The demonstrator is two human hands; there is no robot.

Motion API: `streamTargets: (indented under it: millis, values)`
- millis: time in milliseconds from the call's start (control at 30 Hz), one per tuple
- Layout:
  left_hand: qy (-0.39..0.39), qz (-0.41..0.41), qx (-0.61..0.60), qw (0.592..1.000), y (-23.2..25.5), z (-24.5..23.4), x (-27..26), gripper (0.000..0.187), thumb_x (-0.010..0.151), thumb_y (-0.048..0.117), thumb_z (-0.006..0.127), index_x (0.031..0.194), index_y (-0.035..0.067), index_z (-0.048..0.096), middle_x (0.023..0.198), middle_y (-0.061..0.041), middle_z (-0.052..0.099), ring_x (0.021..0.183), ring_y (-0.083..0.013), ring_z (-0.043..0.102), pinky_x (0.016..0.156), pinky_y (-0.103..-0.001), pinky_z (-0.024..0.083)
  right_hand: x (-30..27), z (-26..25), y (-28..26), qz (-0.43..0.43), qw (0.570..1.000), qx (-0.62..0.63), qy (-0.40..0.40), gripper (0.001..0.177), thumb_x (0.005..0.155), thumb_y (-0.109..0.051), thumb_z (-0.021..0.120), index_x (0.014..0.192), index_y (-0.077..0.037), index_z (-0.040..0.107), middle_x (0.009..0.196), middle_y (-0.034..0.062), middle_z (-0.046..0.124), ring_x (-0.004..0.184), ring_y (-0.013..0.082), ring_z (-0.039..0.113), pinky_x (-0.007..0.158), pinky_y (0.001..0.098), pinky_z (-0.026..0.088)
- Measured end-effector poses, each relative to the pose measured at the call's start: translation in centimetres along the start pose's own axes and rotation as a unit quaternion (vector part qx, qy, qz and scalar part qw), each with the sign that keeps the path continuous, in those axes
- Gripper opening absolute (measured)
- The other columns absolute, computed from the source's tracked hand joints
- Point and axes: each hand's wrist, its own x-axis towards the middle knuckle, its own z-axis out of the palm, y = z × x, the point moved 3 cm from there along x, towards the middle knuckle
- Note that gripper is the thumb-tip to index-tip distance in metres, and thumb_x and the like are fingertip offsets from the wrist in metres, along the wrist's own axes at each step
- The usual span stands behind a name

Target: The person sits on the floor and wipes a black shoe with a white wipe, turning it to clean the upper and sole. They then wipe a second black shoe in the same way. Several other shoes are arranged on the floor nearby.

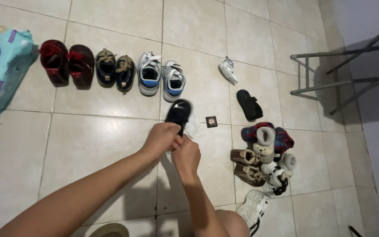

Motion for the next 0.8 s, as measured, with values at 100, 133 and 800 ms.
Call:
streamTargets:
  millis: [100, 133, 800]
  values:
    - [0.139, 0.138, 0.346, 0.917, 0.9, -4.2, -1.9, 0.022, 0.094, 0.025, 0.065, 0.109, 0.012, 0.073, 0.084, -0.008, 0.075, 0.072, -0.0201, 0.072, 0.067, -0.031, 0.054, 0.8, 1.6, -2.2, -0.009, 1.0, -0.017, -0.008, 0.031, 0.09, -0.03, 0.058, 0.088, -0.003, 0.074, 0.082, 0.026, 0.071, 0.08, 0.0461, 0.069, 0.075, 0.0529, 0.055]
    - [0.143, 0.138, 0.349, 0.916, 0.8, -6.0, -2.7, 0.022, 0.094, 0.025, 0.065, 0.109, 0.012, 0.073, 0.084, -0.008, 0.075, 0.072, -0.0201, 0.072, 0.067, -0.031, 0.054, 0.8, 2.3, -3.4, -0.012, 1.0, -0.013, -0.01, 0.031, 0.09, -0.03, 0.058, 0.088, -0.003, 0.074, 0.082, 0.026, 0.071, 0.08, 0.0461, 0.069, 0.075, 0.0529, 0.055]
    - [0.321, 0.186, 0.498, 0.784, 0.6, -27.8, -9.9, 0.047, 0.077, 0.014, 0.074, 0.123, 0.004, 0.065, 0.139, -0.018, 0.058, 0.116, -0.0413, 0.061, 0.096, -0.046, 0.051, -1.0, 18.0, -19.7, -0.137, 0.935, 0.126, -0.302, 0.044, 0.101, -0.043, 0.051, 0.108, -0.004, 0.069, 0.089, 0.0227, 0.074, 0.09, 0.0394, 0.072, 0.081, 0.0473, 0.054]
